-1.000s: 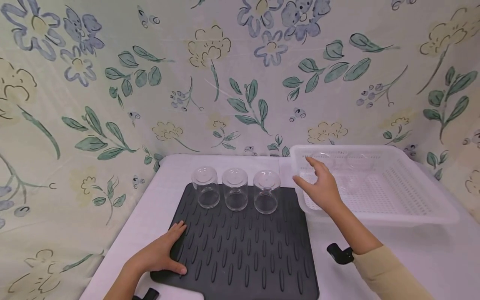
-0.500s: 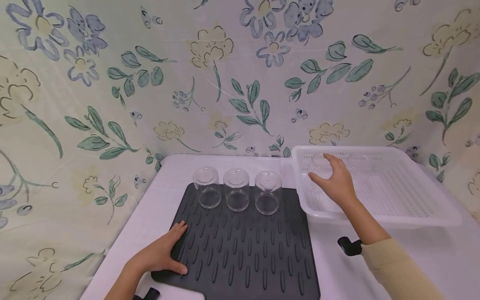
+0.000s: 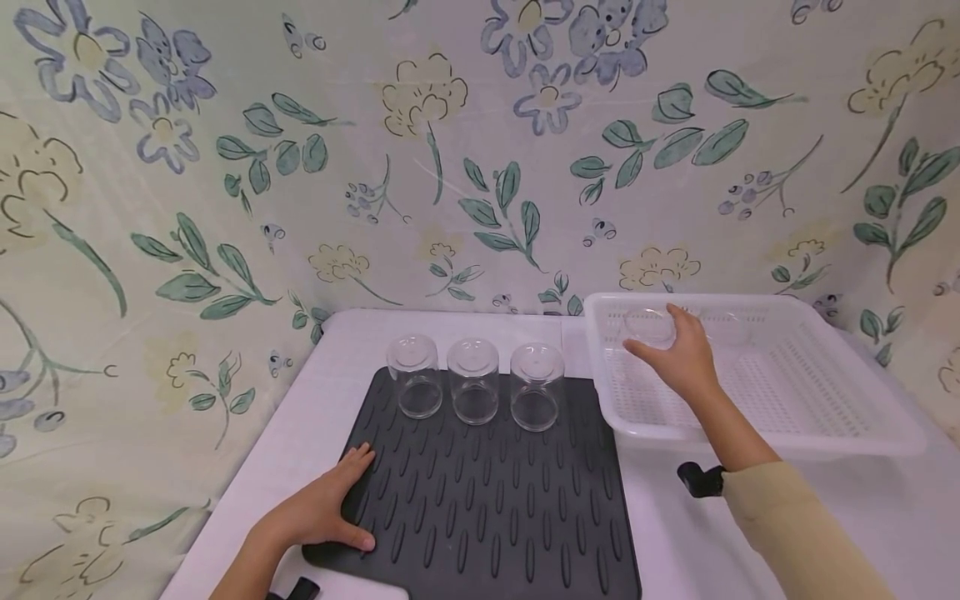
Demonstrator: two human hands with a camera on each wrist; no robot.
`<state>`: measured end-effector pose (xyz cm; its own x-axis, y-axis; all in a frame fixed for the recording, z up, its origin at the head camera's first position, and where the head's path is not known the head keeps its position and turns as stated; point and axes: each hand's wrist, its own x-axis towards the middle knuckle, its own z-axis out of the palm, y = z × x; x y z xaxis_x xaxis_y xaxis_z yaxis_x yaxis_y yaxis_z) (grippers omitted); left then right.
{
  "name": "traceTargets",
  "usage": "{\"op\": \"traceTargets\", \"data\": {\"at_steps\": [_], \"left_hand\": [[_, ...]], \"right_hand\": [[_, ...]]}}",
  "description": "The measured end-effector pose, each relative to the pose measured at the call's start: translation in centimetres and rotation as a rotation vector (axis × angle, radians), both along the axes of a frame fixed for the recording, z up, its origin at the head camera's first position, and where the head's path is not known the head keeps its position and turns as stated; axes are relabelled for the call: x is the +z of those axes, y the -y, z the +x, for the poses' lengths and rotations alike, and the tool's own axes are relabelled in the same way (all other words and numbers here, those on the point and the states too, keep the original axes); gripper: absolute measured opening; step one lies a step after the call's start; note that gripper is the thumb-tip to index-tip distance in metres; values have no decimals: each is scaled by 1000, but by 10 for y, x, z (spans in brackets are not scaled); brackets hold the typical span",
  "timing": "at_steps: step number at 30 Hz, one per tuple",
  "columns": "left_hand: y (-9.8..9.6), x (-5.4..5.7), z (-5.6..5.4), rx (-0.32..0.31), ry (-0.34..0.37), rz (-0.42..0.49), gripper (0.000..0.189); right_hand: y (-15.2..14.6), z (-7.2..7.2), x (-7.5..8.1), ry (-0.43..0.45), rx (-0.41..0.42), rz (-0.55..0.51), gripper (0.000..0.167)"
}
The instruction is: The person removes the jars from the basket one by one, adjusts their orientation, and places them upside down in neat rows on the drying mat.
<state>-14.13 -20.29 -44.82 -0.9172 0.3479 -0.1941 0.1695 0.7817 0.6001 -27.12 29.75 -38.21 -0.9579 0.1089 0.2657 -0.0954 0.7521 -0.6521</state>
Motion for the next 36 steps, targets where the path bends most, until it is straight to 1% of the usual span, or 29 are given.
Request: {"op": "traceTargets", "data": {"at_steps": [3,8,15,24,36], "left_hand": [[0,0,0,0,0,3,125],[0,-1,0,0,7,2,126],[1,-2,0,-7,7,1,126],[1,-3,-1,4,-1,-7,127],[1,-4,-2,5,2,-4,127]], "right_hand": [[-1,-3,-2,34,0,-28,101],[-2,-9,-4,60,4,-70,103],[-3,-11,-7,121,-38,-70,108],[0,-13,-7,138,-68,-64,100],[1,-9,-8,114,-68,-79,101]]}}
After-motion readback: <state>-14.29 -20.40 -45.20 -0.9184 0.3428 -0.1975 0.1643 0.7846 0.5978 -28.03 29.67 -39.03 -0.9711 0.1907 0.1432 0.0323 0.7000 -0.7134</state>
